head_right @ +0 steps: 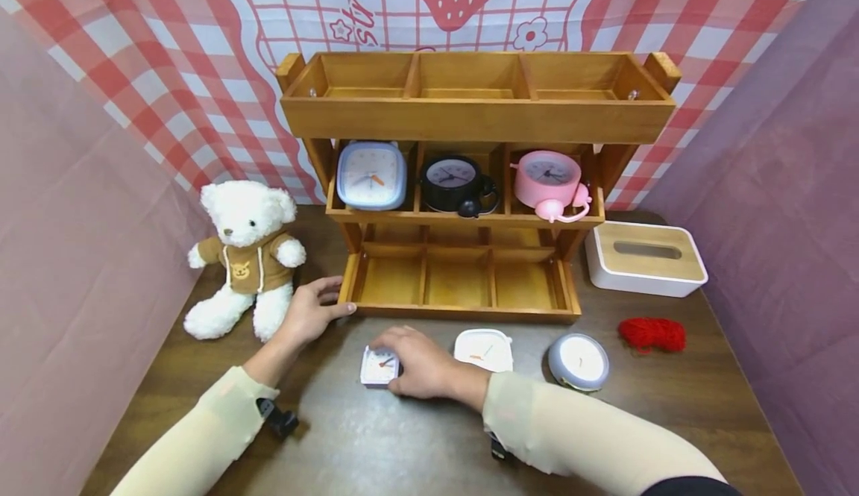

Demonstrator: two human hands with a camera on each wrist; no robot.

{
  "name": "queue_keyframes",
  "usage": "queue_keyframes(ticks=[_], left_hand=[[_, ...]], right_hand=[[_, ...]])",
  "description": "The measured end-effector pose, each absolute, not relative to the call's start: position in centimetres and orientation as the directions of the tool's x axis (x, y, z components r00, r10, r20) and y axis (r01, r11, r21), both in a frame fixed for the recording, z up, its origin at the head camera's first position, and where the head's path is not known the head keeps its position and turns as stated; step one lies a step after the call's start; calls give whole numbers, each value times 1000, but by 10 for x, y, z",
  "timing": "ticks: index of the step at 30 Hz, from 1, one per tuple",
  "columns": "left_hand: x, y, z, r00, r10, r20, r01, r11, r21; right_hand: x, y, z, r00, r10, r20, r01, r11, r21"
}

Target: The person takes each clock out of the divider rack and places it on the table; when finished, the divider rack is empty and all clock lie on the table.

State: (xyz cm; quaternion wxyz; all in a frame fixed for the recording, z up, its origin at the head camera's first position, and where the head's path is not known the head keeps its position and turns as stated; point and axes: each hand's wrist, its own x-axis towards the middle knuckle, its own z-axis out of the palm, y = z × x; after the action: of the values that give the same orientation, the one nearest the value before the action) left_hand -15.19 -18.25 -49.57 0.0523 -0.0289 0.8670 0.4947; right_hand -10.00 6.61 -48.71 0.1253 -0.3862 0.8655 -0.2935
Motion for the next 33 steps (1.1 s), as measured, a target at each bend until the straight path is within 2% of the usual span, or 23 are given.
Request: queue_keyframes(ticks=[21,33], left_hand=[[-150,-182,-496,-995,5,-101,-86,494,865],[-150,-182,-496,-994,5,-110,-94,482,871]], right_hand=[[-98,66,-483,-660,-751,-3,-597,527,-604],[-105,84,-439,-711,-697,89,-561,487,-670]])
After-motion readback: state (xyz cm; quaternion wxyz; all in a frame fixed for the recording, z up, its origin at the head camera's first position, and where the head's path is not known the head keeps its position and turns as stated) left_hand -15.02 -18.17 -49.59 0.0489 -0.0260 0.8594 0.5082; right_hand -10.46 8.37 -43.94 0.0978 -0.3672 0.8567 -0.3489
